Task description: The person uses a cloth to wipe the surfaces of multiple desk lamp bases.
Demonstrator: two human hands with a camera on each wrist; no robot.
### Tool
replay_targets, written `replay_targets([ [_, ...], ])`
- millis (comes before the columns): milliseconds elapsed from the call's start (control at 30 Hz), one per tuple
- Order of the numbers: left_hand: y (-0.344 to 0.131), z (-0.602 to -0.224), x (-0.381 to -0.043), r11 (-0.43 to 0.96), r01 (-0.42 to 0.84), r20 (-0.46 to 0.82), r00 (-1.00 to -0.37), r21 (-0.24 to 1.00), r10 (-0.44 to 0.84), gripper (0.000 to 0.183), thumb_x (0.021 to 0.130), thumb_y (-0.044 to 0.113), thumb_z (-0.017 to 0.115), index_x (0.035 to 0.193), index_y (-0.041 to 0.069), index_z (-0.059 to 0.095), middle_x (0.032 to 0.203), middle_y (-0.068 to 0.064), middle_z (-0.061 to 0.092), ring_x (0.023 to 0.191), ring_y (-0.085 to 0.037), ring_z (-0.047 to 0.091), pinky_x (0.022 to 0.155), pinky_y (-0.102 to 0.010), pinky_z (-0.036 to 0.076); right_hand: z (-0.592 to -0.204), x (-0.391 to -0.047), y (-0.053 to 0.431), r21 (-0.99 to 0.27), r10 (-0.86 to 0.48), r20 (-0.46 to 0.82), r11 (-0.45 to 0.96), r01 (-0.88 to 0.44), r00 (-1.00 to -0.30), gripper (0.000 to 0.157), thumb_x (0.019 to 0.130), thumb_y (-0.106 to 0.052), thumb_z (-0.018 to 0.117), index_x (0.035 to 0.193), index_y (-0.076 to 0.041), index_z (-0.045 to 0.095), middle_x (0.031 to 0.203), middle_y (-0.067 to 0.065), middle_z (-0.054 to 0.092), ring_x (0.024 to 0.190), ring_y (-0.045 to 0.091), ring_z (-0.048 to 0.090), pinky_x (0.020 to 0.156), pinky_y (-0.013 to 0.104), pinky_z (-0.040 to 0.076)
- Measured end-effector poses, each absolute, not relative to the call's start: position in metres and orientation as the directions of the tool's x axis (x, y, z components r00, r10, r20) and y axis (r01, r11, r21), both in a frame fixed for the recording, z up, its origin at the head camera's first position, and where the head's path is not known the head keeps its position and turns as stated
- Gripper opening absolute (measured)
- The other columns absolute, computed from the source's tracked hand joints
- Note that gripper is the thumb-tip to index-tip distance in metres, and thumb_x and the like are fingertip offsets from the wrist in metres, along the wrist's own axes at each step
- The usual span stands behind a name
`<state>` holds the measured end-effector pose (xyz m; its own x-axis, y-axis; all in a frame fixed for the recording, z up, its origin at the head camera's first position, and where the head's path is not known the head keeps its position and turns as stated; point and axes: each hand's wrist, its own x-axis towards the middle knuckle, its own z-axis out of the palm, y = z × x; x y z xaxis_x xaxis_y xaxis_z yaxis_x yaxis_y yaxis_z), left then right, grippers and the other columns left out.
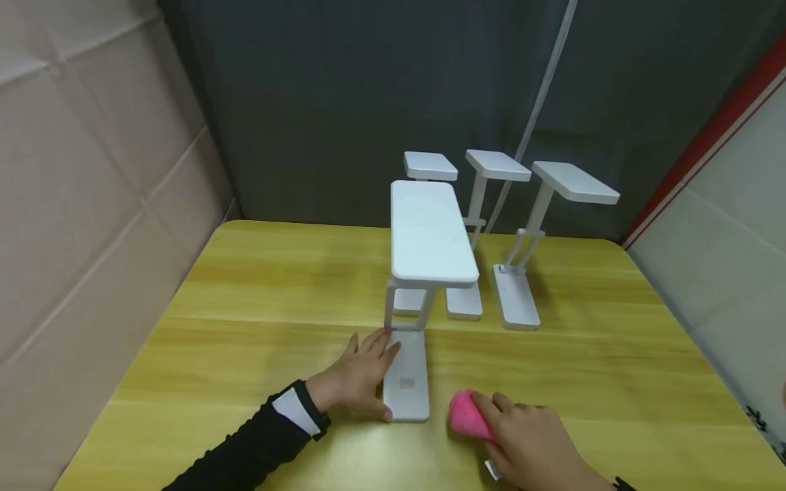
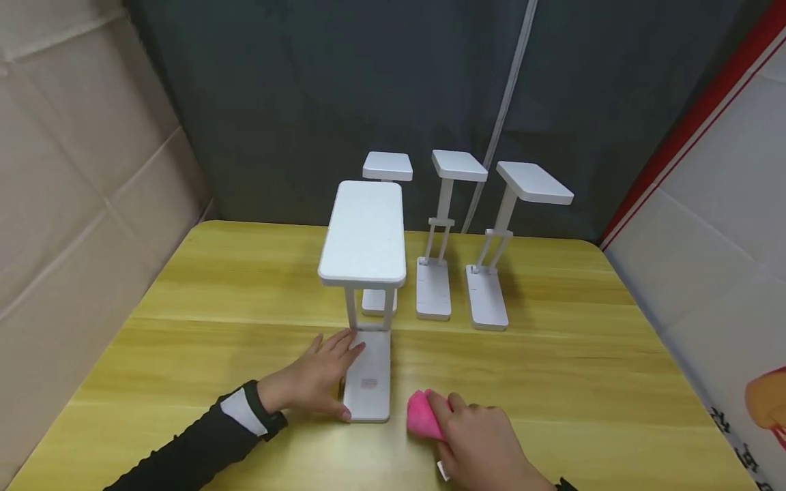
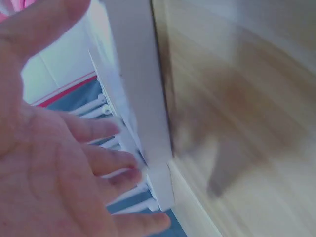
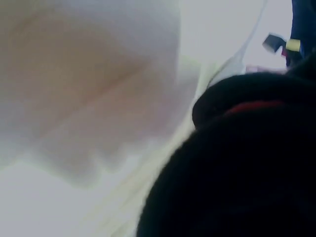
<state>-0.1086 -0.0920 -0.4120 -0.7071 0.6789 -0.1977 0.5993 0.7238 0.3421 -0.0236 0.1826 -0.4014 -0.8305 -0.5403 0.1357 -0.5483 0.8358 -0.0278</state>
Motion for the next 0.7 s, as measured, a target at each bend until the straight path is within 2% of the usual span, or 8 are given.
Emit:
replay_targets([
  [100, -0.084, -0.416, -0.112, 0.699, 0.652, -0.181, -0.680, 0.294, 0.711, 0.095, 0.071, 0.060, 0.065, 0.136, 0.001, 0.028, 0.146, -0.021, 0.014, 0.134, -0.032, 0.010, 0.101, -0.063, 0.013, -0.400, -0.033, 0.191, -0.008, -0.513, 0.164, 0.854, -0.521, -0.843, 0.052, 0.065, -0.026, 0.067, 0.114, -0.013, 0.054, 0.075, -0.004, 0.051, 0.045, 0.003, 0.033, 0.037, 0.024, 0.029],
  [233, -0.078, -0.424, -0.112, 0.695, 0.690, -0.134, -0.683, 0.202, 0.718, 0.095, 0.073, 0.066, 0.057, 0.136, 0.000, 0.030, 0.145, -0.017, 0.021, 0.133, -0.028, 0.016, 0.102, -0.063, 0.013, -0.401, -0.043, 0.198, 0.015, -0.492, 0.186, 0.867, -0.498, -0.851, 0.053, 0.065, -0.028, 0.069, 0.113, -0.012, 0.055, 0.076, -0.003, 0.053, 0.045, 0.004, 0.034, 0.036, 0.023, 0.029],
  [433, -0.092, -0.426, -0.107, 0.704, 0.697, -0.088, -0.699, 0.134, 0.709, 0.097, 0.070, 0.066, 0.058, 0.134, -0.001, 0.032, 0.143, -0.019, 0.025, 0.133, -0.029, 0.019, 0.098, -0.068, 0.012, -0.401, -0.048, 0.200, 0.008, -0.469, 0.170, 0.880, -0.475, -0.867, 0.052, 0.067, -0.029, 0.068, 0.115, -0.014, 0.054, 0.076, -0.005, 0.051, 0.046, 0.004, 0.035, 0.037, 0.025, 0.029],
  [700, -0.142, -0.416, -0.107, 0.745, 0.620, -0.106, -0.747, 0.246, 0.656, 0.097, 0.069, 0.059, 0.065, 0.134, -0.003, 0.030, 0.143, -0.021, 0.022, 0.132, -0.031, 0.020, 0.096, -0.070, 0.002, -0.401, -0.049, 0.206, -0.012, -0.426, 0.111, 0.903, -0.430, -0.898, 0.055, 0.069, -0.031, 0.069, 0.117, -0.012, 0.053, 0.082, -0.002, 0.056, 0.046, 0.004, 0.033, 0.038, 0.025, 0.030],
])
